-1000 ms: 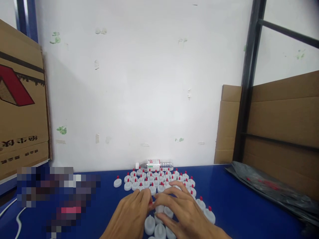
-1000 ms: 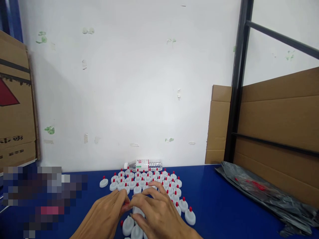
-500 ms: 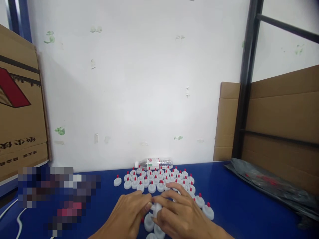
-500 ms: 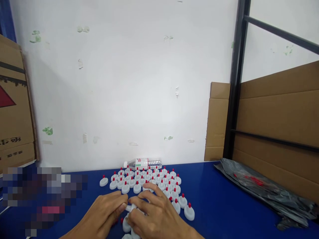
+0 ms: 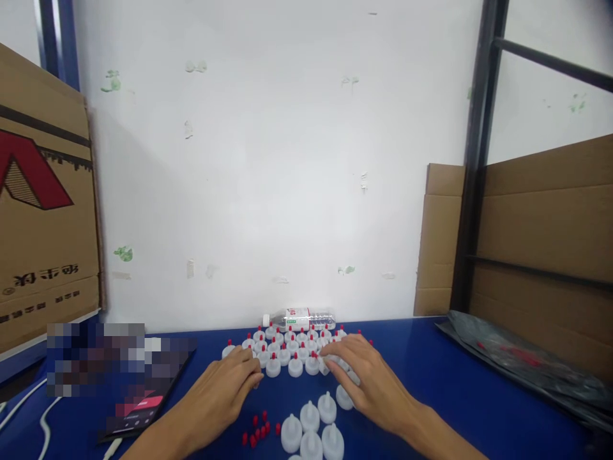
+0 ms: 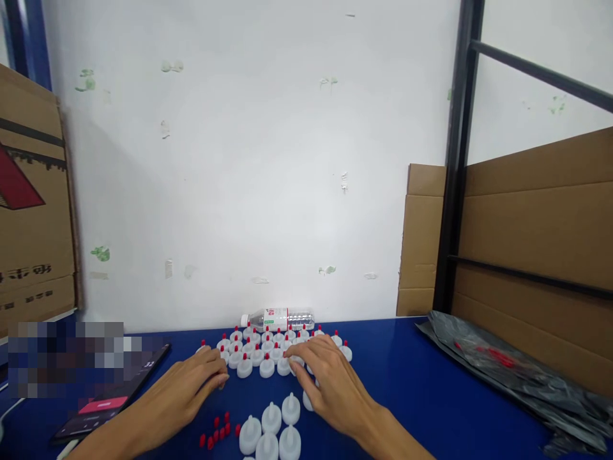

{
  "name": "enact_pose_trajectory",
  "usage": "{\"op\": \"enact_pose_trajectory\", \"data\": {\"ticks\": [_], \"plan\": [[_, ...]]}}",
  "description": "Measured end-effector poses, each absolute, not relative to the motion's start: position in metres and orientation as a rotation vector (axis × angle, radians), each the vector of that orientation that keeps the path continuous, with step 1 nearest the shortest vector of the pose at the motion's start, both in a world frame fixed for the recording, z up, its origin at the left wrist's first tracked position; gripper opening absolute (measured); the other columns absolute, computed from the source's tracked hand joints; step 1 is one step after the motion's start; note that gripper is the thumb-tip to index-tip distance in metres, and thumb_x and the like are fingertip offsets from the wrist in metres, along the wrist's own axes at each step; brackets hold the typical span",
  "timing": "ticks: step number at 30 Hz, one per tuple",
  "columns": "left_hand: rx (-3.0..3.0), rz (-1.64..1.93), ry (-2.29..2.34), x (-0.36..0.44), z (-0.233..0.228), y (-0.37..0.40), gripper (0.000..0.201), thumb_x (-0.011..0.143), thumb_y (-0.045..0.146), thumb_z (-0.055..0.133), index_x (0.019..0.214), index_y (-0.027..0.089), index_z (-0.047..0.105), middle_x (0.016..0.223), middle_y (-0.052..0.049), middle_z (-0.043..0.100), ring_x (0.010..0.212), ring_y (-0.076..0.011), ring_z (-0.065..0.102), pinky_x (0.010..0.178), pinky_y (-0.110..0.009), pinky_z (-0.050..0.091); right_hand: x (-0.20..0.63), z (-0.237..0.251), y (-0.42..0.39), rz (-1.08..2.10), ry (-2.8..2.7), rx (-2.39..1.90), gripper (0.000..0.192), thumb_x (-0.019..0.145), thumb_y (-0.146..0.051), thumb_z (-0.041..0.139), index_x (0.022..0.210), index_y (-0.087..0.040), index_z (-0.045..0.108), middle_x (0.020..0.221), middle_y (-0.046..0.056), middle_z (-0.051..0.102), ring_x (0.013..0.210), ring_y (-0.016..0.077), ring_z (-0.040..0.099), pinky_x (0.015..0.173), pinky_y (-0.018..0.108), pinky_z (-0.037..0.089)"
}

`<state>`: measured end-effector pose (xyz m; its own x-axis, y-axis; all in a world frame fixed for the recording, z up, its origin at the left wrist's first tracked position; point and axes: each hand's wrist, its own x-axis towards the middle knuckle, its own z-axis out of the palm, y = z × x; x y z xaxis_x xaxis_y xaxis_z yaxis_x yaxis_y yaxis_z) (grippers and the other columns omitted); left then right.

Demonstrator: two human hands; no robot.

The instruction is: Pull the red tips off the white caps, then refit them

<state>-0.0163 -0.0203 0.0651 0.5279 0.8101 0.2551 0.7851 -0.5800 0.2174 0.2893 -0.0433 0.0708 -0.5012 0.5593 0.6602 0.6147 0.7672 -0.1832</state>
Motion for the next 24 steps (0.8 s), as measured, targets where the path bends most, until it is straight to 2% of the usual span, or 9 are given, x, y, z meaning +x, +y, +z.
{"op": "enact_pose_trajectory", "data": {"ticks": [3, 7, 10, 14, 19, 21, 24], "plan": [[2.711, 0.495, 1.313, -0.019, 0.068, -0.019, 0.031, 0.106, 0.028, 0.037, 0.106, 0.028, 0.068, 0.11, -0.003, 0.066, 0.1, -0.0222, 0.061, 0.085, -0.033, 0.041, 0.287, 0.07, -0.047, -0.068, -2.275, -0.898, 0.024, 0.106, -0.022, 0.045, 0.117, -0.023, 0.067, 0.109, 0.005, 0.074, 0.1, 0.0212, 0.067, 0.094, 0.039, 0.048], [2.73, 0.529, 1.239, -0.024, 0.061, -0.012, 0.026, 0.103, 0.021, 0.047, 0.114, 0.032, 0.069, 0.112, -0.001, 0.069, 0.105, -0.0213, 0.061, 0.085, -0.031, 0.041, 0.287, 0.069, -0.05, -0.009, -2.372, -0.932, 0.036, 0.11, -0.029, 0.036, 0.133, -0.024, 0.063, 0.126, 0.006, 0.072, 0.115, 0.0223, 0.065, 0.11, 0.043, 0.04], [2.714, 0.593, 1.228, -0.027, 0.055, -0.008, 0.017, 0.1, 0.023, 0.055, 0.109, 0.03, 0.068, 0.11, -0.001, 0.071, 0.104, -0.021, 0.061, 0.084, -0.03, 0.041, 0.287, 0.07, -0.054, 0.077, -2.472, -0.961, 0.044, 0.111, -0.034, 0.029, 0.144, -0.022, 0.057, 0.14, 0.008, 0.064, 0.131, 0.0241, 0.057, 0.118, 0.045, 0.033], [2.705, 0.572, 1.218, -0.027, 0.058, -0.009, 0.012, 0.099, 0.023, 0.055, 0.098, 0.027, 0.067, 0.105, 0.0, 0.071, 0.098, -0.0193, 0.061, 0.084, -0.029, 0.04, 0.285, 0.072, -0.059, 0.219, -2.571, -1.048, 0.048, 0.112, -0.037, 0.026, 0.145, -0.022, 0.056, 0.148, 0.008, 0.058, 0.141, 0.0258, 0.048, 0.122, 0.051, 0.024], [2.68, 0.562, 1.273, -0.026, 0.065, -0.014, 0.018, 0.093, 0.016, 0.052, 0.097, 0.025, 0.067, 0.102, -0.001, 0.071, 0.094, -0.0194, 0.062, 0.083, -0.029, 0.041, 0.287, 0.077, -0.056, 0.107, -2.499, -0.996, 0.039, 0.111, -0.032, 0.032, 0.136, -0.028, 0.061, 0.132, 0.003, 0.07, 0.124, 0.0225, 0.062, 0.119, 0.049, 0.028], [2.65, 0.518, 1.321, -0.026, 0.065, -0.014, 0.019, 0.09, 0.015, 0.055, 0.098, 0.025, 0.069, 0.102, -0.002, 0.072, 0.094, -0.0203, 0.064, 0.081, -0.028, 0.041, 0.291, 0.082, -0.052, -0.03, -2.432, -1.04, 0.034, 0.11, -0.029, 0.035, 0.124, -0.026, 0.066, 0.114, 0.003, 0.075, 0.108, 0.0223, 0.067, 0.112, 0.049, 0.035], [2.64, 0.448, 1.342, -0.029, 0.063, -0.013, 0.017, 0.089, 0.017, 0.057, 0.094, 0.025, 0.07, 0.097, -0.001, 0.073, 0.092, -0.02, 0.065, 0.079, -0.027, 0.041, 0.299, 0.09, -0.049, -0.172, -2.395, -1.131, 0.031, 0.108, -0.024, 0.039, 0.102, -0.023, 0.069, 0.09, 0.003, 0.074, 0.088, 0.0223, 0.068, 0.1, 0.046, 0.044]]}}
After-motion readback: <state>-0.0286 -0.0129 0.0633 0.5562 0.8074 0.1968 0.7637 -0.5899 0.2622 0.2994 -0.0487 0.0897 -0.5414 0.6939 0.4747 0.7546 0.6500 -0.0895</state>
